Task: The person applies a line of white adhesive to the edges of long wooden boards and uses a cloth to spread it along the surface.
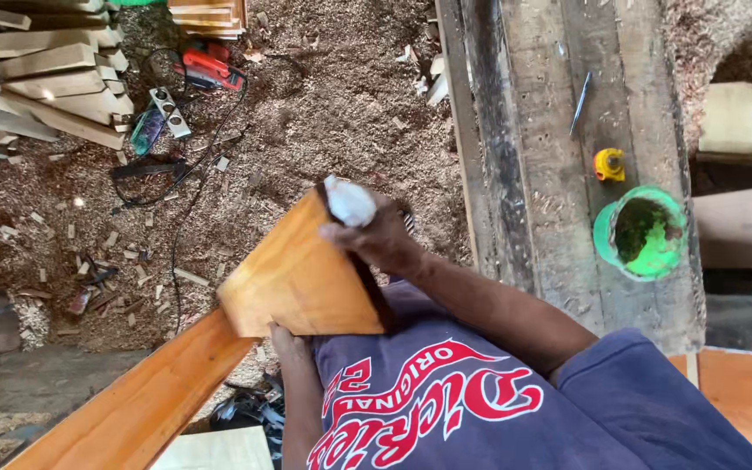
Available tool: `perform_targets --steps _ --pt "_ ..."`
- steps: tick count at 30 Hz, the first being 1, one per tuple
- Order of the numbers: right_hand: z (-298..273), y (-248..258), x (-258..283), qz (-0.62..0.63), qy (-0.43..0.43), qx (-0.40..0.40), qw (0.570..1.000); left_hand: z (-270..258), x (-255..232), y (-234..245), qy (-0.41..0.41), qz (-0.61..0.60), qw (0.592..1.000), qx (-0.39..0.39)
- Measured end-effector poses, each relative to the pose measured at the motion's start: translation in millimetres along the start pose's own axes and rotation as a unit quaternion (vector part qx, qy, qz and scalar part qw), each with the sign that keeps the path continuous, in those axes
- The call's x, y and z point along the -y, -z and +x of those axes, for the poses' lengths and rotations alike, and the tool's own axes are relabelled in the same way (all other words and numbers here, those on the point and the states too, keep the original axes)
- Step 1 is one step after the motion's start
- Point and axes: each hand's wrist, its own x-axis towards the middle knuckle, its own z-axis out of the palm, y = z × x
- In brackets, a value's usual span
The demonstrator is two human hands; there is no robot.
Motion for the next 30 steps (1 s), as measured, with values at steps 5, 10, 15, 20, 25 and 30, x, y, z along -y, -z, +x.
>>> perform_targets --steps 5,10,15,20,25,30 --pt "34.3 138.5 29.5 0.207 -0.036 -0.052 0.976 20.1 24.3 -100.0 -0.042 -0.044 0.997 0.05" --pt "6.0 237.2 76.3 0.139 -0.026 -0.071 0.987 35.1 24.9 -197.2 -0.118 -0.075 0.989 0.048" --pt "-1.6 339.5 5.0 0.312 -0.013 -0.21 0.926 -13.6 17.5 -343.2 -0.186 -0.021 0.978 0.097" --pt "-32.9 334.8 6.6 0.418 0.015 -0.348 0.839 -18.0 17.5 -433.5 -0.2 0.027 0.974 0.104" --pt "-33.6 305.9 -8.3 0.33 0.154 -0.376 0.852 -42.2 17.3 -525.1 -0.138 0.091 0.968 0.189" --pt "-6.6 262.0 7.6 0.334 0.174 -0.502 0.778 -60.9 1.4 -605.7 -0.046 0.342 0.93 0.127"
